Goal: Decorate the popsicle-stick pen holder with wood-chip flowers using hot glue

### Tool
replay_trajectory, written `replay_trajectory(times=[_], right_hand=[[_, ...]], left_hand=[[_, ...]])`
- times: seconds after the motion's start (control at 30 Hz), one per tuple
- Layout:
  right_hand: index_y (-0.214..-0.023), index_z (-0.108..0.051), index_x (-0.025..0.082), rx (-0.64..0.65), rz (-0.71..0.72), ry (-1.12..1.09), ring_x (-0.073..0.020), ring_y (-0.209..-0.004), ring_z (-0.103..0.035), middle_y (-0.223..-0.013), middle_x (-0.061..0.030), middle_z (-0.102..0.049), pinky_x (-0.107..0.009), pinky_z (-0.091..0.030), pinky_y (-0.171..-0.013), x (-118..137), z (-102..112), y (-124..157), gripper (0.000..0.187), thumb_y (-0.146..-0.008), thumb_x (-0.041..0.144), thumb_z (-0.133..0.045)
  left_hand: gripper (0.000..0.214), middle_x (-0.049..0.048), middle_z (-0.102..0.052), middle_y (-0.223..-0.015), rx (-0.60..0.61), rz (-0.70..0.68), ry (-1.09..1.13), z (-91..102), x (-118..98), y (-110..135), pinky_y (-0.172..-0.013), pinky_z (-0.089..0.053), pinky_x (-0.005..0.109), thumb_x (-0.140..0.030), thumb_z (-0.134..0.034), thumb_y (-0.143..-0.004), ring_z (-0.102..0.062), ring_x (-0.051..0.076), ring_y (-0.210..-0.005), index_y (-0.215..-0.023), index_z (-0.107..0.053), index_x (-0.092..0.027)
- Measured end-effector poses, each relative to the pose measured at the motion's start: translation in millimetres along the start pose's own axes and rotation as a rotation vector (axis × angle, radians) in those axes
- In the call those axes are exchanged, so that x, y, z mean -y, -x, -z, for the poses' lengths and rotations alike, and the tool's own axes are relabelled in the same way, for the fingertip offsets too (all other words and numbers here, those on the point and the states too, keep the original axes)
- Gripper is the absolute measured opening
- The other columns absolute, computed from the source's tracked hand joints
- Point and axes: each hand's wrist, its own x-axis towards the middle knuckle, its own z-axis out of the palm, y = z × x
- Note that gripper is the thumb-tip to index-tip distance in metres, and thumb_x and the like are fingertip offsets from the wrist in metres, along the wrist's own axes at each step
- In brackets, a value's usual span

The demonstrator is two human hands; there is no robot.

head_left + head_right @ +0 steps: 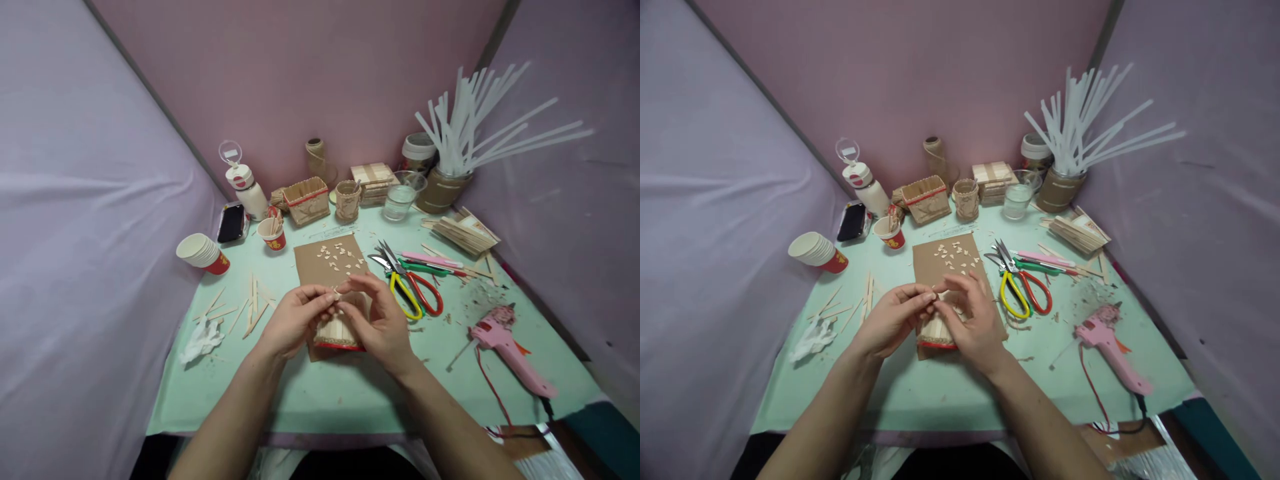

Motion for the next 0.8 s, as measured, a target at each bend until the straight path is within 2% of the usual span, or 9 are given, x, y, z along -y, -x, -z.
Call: replay_trajectory(times=[0.13,0.27,0.37,0.47,0.53,0.6,0.8], right_hand=[[-0.115,-0.052,0.028,-0.017,-0.056,-0.134,-0.0196,-0.097,-0.065,-0.099,-0.0037,-0.067,-0.041,-0.052,-0.088,1.6,-3.8,0.7,0.037,-0.082,0.016,-0.063],[-0.113,-0.052,0.028,-0.077,-0.076,-0.248,-0.0168,-0.09,-0.066,-0.095,-0.0022,-0.067,-0.034,-0.055,-0.08,5.5,-7.1,0.7,0.036,-0.082,0.014,-0.064],[-0.115,-0.051,0.027,-0.098,-0.041,-0.116,-0.0187,-0.091,-0.067,-0.093,-0.0024,-0.067,-0.038,-0.055,-0.083,5.2,-7.4,1.6,0.037,-0.082,0.015,-0.063],[-0.117,-0.05,0.027,-0.108,0.091,0.139,-0.0211,-0.092,-0.067,-0.092,-0.0025,-0.069,-0.049,-0.047,-0.096,5.3,-6.7,1.7,0.037,-0.083,0.015,-0.062],[-0.119,-0.049,0.026,-0.109,0.192,0.26,-0.0212,-0.092,-0.066,-0.091,-0.0023,-0.07,-0.052,-0.042,-0.101,6.8,-6.1,1.0,0.039,-0.084,0.014,-0.061],[-0.121,-0.047,0.025,-0.103,0.26,0.328,-0.0211,-0.094,-0.064,-0.091,-0.0026,-0.07,-0.051,-0.043,-0.1,8.6,-5.5,-0.1,0.042,-0.084,0.013,-0.061],[-0.124,-0.045,0.024,-0.074,0.333,0.361,-0.0206,-0.095,-0.063,-0.093,-0.0038,-0.068,-0.048,-0.046,-0.097,10.6,-5.5,-2.1,0.044,-0.085,0.012,-0.06]], left_hand=[[0.025,0.0013,-0.062,-0.065,0.012,0.019,0.005,-0.2,0.3,0.3,-0.058,-0.037,0.02,-0.031,-0.079,-0.067,-0.049,0.006,-0.057,-0.08,-0.072,-0.011],[0.025,0.0023,-0.063,-0.066,-0.023,-0.028,-0.065,-1.5,-1.5,3.5,-0.06,-0.039,0.02,-0.033,-0.075,-0.07,-0.052,0.007,-0.059,-0.081,-0.071,-0.011],[0.024,0.0025,-0.066,-0.074,-0.123,-0.11,-0.116,-4.0,-4.5,7.9,-0.064,-0.042,0.02,-0.031,-0.076,-0.069,-0.056,0.009,-0.066,-0.085,-0.069,-0.014],[0.024,0.0016,-0.067,-0.078,-0.178,-0.151,-0.145,-6.7,-6.6,10.9,-0.065,-0.044,0.02,-0.028,-0.078,-0.067,-0.059,0.01,-0.071,-0.084,-0.066,-0.015],[0.025,0.0009,-0.066,-0.076,-0.178,-0.141,-0.137,-7.5,-6.7,11.3,-0.065,-0.044,0.02,-0.027,-0.079,-0.066,-0.059,0.009,-0.07,-0.083,-0.065,-0.015],[0.026,0.0006,-0.066,-0.074,-0.167,-0.121,-0.111,-7.0,-5.6,10.6,-0.063,-0.044,0.02,-0.027,-0.08,-0.065,-0.059,0.009,-0.067,-0.082,-0.064,-0.015],[0.03,0.0017,-0.067,-0.076,-0.101,-0.063,-0.003,-0.4,-2.9,7.2,-0.066,-0.046,0.023,-0.026,-0.082,-0.061,-0.06,0.01,-0.067,-0.081,-0.063,-0.015]])
